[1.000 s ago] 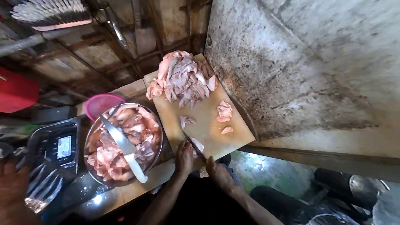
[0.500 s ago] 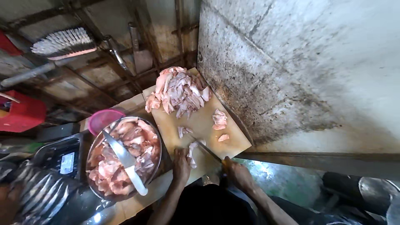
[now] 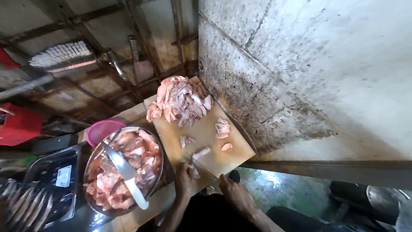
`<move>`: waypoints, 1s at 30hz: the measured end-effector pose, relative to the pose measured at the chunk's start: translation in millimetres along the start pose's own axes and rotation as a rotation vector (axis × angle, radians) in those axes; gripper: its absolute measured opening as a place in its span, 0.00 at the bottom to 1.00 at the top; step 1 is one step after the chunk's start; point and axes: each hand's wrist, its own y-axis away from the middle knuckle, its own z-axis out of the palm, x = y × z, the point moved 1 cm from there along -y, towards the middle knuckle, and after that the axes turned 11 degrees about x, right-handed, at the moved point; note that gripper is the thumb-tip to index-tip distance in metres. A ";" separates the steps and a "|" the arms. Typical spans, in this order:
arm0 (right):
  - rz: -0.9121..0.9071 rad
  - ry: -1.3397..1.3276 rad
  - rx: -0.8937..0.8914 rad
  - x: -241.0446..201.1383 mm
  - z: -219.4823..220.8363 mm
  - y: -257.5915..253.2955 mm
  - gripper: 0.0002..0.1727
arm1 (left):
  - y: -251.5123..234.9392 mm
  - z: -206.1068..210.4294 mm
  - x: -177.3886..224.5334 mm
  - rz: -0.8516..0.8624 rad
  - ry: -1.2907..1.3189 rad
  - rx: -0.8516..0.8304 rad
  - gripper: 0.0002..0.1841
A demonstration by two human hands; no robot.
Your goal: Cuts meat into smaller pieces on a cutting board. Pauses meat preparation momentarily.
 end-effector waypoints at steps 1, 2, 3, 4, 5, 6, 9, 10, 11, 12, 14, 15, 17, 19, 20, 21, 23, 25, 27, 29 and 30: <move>-0.001 0.030 -0.012 -1.1 2.1 2.6 0.22 | -2.0 0.9 1.7 0.012 0.001 0.021 0.14; 0.004 0.053 -0.029 -0.9 2.5 5.4 0.23 | -4.8 2.3 3.9 0.024 -0.006 0.033 0.14; 0.016 0.077 -0.053 -0.4 1.7 7.3 0.23 | -7.9 4.5 5.9 0.033 -0.021 0.031 0.13; 0.028 0.092 -0.080 -0.3 0.4 7.7 0.24 | -10.8 8.0 6.9 0.045 -0.039 0.030 0.13; 0.035 0.096 -0.105 -1.4 -0.1 5.5 0.25 | -13.3 11.8 6.8 0.061 -0.059 0.032 0.12; 0.035 0.089 -0.125 -5.0 -0.7 0.2 0.25 | -15.8 14.0 7.8 0.074 -0.070 0.025 0.11; 0.005 0.003 -0.140 -28.3 1.3 -29.3 0.28 | -13.2 13.8 15.5 0.109 -0.072 -0.039 0.10; 0.005 -0.020 -0.144 -38.3 1.4 -40.9 0.27 | -9.8 14.3 17.5 0.113 -0.082 -0.060 0.10; -0.002 -0.030 -0.131 -45.2 1.4 -53.9 0.26 | -10.5 13.7 21.1 0.107 -0.090 -0.087 0.11; -0.015 -0.032 -0.116 -48.6 2.1 -62.3 0.24 | -11.4 11.8 23.6 0.087 -0.098 -0.115 0.12; -0.020 -0.038 -0.130 -44.1 5.5 -60.2 0.25 | -9.2 6.1 22.6 0.040 -0.140 -0.159 0.14; -0.020 -0.041 -0.134 -34.9 5.7 -55.8 0.26 | -9.8 4.5 22.2 0.029 -0.163 -0.163 0.15; -0.020 -0.037 -0.133 -6.1 2.1 -45.4 0.27 | -13.1 3.1 23.2 0.007 -0.196 -0.181 0.18; -0.009 -0.030 -0.109 25.5 -1.7 -37.0 0.27 | -16.7 -0.8 27.3 -0.022 -0.222 -0.232 0.19; 0.013 -0.037 -0.077 38.9 -4.5 -35.8 0.26 | -19.1 -3.1 30.9 -0.037 -0.237 -0.256 0.19; 0.040 -0.050 -0.023 51.0 -7.3 -37.2 0.26 | -21.9 -5.8 36.1 -0.058 -0.259 -0.292 0.17; 0.117 -0.095 0.092 72.3 -16.8 -47.3 0.27 | -28.2 -5.8 45.8 -0.069 -0.312 -0.380 0.16; 0.155 -0.187 0.251 86.6 -29.1 -55.7 0.28 | -34.7 -2.8 51.1 -0.032 -0.336 -0.467 0.16; 0.141 -0.291 0.400 86.6 -41.2 -52.5 0.26 | -41.1 -5.3 52.3 0.006 -0.306 -0.542 0.17; 0.122 -0.371 0.474 82.1 -45.9 -40.9 0.24 | -48.5 -14.3 54.8 0.015 -0.220 -0.591 0.18; 0.112 -0.388 0.484 81.2 -44.1 -34.8 0.24 | -51.2 -20.3 58.0 0.029 -0.170 -0.571 0.19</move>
